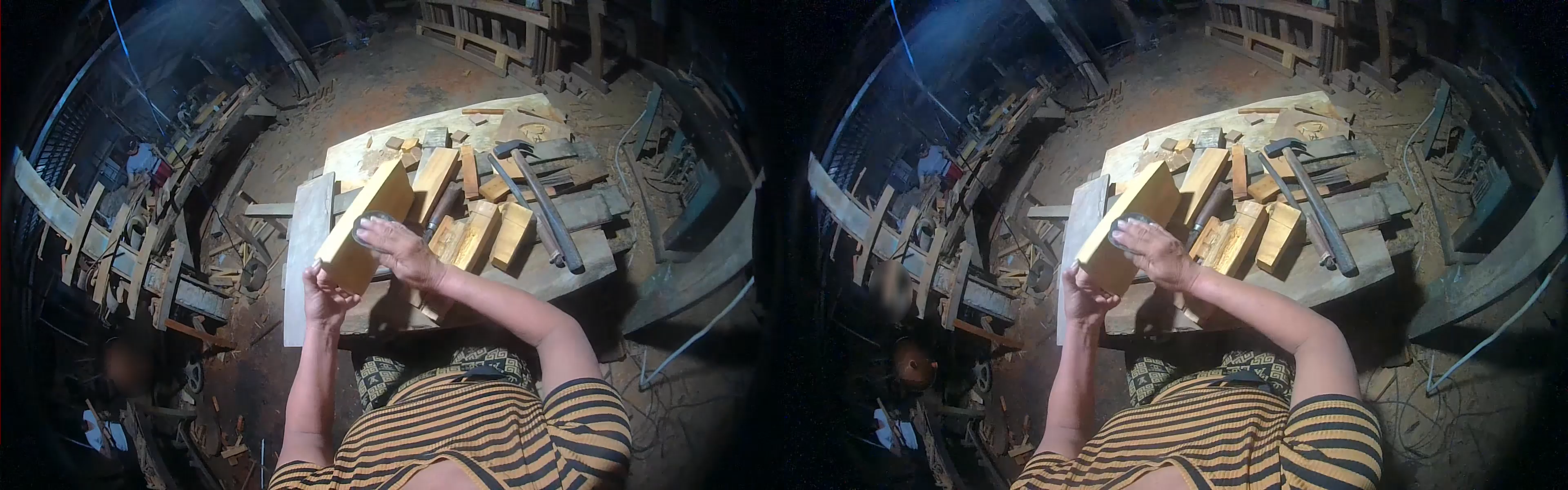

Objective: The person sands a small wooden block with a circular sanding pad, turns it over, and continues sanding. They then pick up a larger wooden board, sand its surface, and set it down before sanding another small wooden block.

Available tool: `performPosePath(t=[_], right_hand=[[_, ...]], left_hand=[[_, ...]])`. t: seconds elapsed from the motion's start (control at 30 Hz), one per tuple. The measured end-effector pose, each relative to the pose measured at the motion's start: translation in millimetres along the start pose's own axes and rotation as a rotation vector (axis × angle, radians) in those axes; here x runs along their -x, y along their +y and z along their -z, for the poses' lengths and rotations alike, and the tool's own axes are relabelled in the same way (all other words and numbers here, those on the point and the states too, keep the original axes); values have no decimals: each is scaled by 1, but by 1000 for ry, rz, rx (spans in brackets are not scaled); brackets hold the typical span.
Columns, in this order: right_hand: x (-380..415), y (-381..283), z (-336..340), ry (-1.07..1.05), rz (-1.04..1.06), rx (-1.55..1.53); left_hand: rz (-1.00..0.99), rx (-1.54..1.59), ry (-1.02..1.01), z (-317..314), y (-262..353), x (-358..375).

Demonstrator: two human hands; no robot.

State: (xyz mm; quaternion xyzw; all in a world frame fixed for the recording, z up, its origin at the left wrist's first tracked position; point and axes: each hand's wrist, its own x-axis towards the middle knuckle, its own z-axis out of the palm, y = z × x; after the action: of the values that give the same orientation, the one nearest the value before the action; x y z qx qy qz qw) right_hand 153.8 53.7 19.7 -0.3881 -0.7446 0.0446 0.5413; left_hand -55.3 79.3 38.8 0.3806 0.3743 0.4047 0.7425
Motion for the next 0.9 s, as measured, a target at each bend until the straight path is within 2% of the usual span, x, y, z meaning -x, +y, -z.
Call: performPosePath(t=[0.07,0.17,0.23,0.27,0.3,0.4,0.5,0.57,0.6,0.67,0.7,0.77,0.83,0.9], right_hand=[[-4,-2,-5,12,28,20],[3,-10,-20,29,17,-3],[12,-10,-26,25,5,9],[18,-9,-28,-69,9,26],[22,-9,-32,-159,12,44],[31,-12,-43,-190,71,107],[30,-8,-40,-262,155,149],[20,9,-33,-283,249,63],[7,19,-28,-211,291,141],[-9,63,-18,-150,139,218],[-30,78,-7,-457,-260,307],[-18,126,-27,-55,-321,419],[-29,106,-19,-149,-415,500],[-50,69,-19,-531,-442,481]], left_hand=[[-34,48,-23,-4,6,2],[-24,-68,53,-20,12,8],[-52,-267,-53,-13,7,5],[-34,-204,64,-15,-4,6],[-53,-36,76,-4,-14,-2],[-109,229,45,6,-34,-18],[-144,234,57,18,-49,-26],[-65,296,60,31,-55,-30],[-14,254,109,26,-54,-24],[27,194,189,24,-59,-22],[27,196,197,24,-62,-22],[26,225,208,25,-65,-23],[6,167,190,25,-69,-20],[-51,270,257,23,-69,-18]])
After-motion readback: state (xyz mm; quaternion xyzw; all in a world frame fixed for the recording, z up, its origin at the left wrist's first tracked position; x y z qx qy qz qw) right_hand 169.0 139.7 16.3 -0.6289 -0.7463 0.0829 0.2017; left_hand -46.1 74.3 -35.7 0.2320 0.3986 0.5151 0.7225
